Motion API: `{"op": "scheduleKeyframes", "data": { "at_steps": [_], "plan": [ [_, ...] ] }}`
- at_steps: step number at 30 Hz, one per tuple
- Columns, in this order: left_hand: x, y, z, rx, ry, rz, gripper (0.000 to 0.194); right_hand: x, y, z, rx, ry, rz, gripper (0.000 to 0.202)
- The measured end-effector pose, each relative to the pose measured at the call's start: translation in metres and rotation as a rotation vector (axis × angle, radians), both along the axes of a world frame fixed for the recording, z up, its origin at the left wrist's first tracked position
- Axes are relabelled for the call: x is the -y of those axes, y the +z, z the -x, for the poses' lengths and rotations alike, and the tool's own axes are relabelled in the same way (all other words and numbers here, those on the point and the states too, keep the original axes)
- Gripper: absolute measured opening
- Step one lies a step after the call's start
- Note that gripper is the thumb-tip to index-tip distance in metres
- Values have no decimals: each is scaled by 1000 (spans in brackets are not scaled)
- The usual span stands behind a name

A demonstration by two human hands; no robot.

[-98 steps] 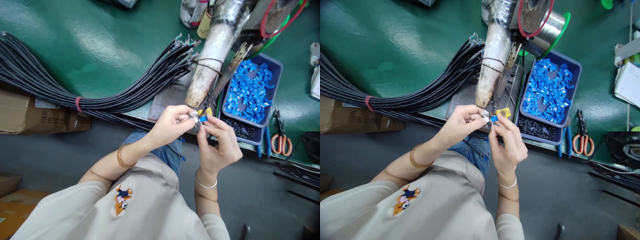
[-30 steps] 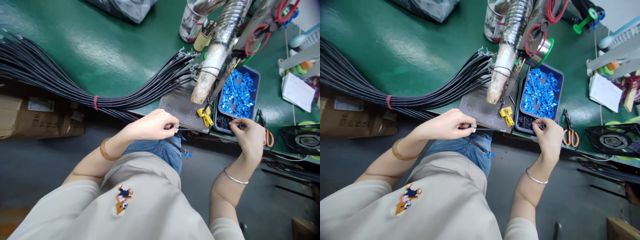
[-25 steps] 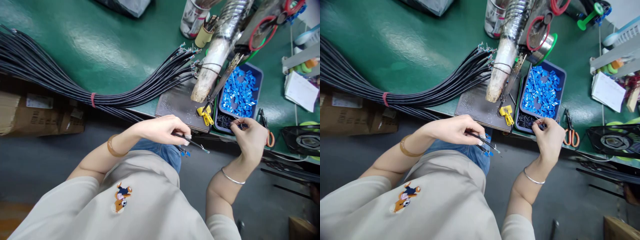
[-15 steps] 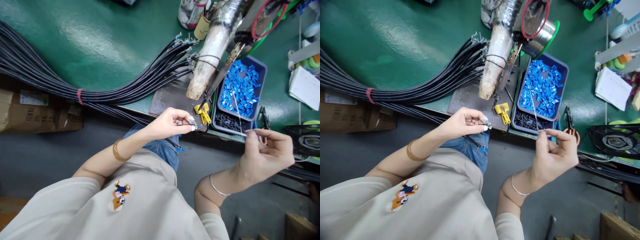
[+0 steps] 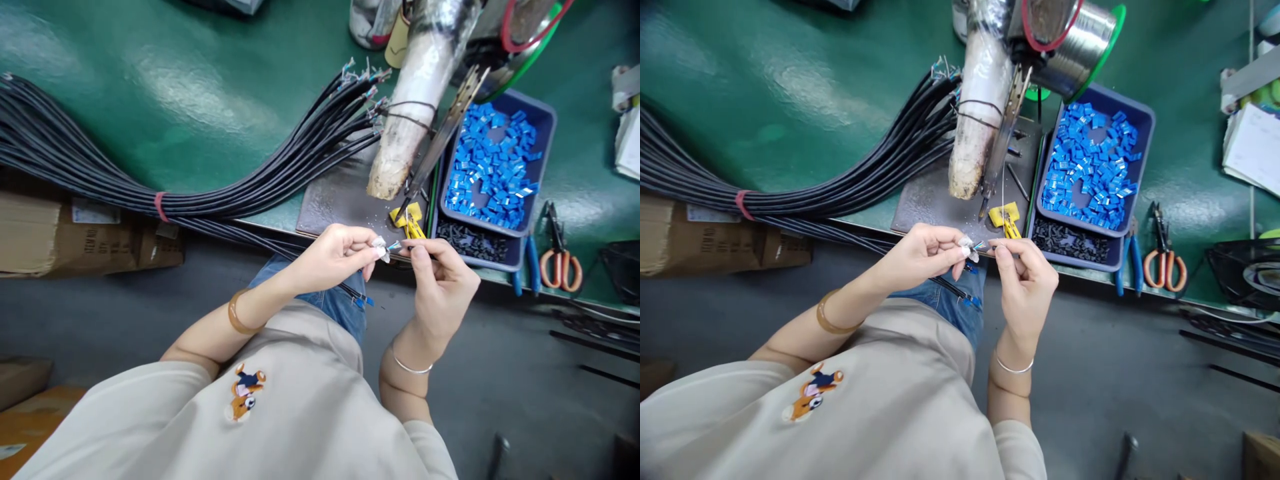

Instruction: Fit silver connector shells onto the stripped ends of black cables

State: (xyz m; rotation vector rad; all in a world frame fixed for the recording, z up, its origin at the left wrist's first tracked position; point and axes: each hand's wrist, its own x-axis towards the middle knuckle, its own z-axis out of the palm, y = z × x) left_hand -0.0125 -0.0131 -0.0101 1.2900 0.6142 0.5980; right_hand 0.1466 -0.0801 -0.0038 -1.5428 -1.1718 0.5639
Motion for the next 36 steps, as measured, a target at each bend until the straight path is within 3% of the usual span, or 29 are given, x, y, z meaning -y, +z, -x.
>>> {"op": "scheduleKeyframes", "data": {
  "at_steps": [12, 16, 18, 20, 22, 24, 27, 29, 30, 32, 34, 36],
  "plan": [
    [1, -3, -2, -29, 7, -14, 21, -3, -5, -2, -30, 10, -8, 11],
    [2, -5, -2, -20, 74, -71, 20, -1, 0, 4, 10, -81, -57, 8],
    [5, -6, -2, -46, 155, -221, 21, 4, 8, 4, 76, -180, -144, 6],
    [12, -7, -3, -130, 203, -491, 19, 11, 17, -3, 183, -307, -245, 6],
    [20, -9, -5, -270, 156, -773, 21, 17, 25, -19, 330, -444, -277, 7],
    [26, -12, -5, -428, 10, -896, 24, 19, 28, -44, 496, -542, -189, 11],
    [22, -19, 5, -435, -351, -685, 25, 12, 24, -85, 710, -451, 58, 11],
    [12, -27, 18, -215, -610, -377, 33, 5, 18, -108, 717, -259, 223, 14],
    [7, -30, 25, -99, -713, -199, 35, 1, 15, -117, 701, -239, 252, 15],
    [0, -37, 38, 39, -683, 147, 31, -4, 12, -131, 738, -287, 275, 18],
    [-3, -41, 46, 153, -475, 411, 30, -8, 13, -139, 806, -349, 298, 16],
    [-3, -39, 46, 244, -262, 541, 31, -11, 16, -144, 854, -335, 352, 12]
  ]
}}
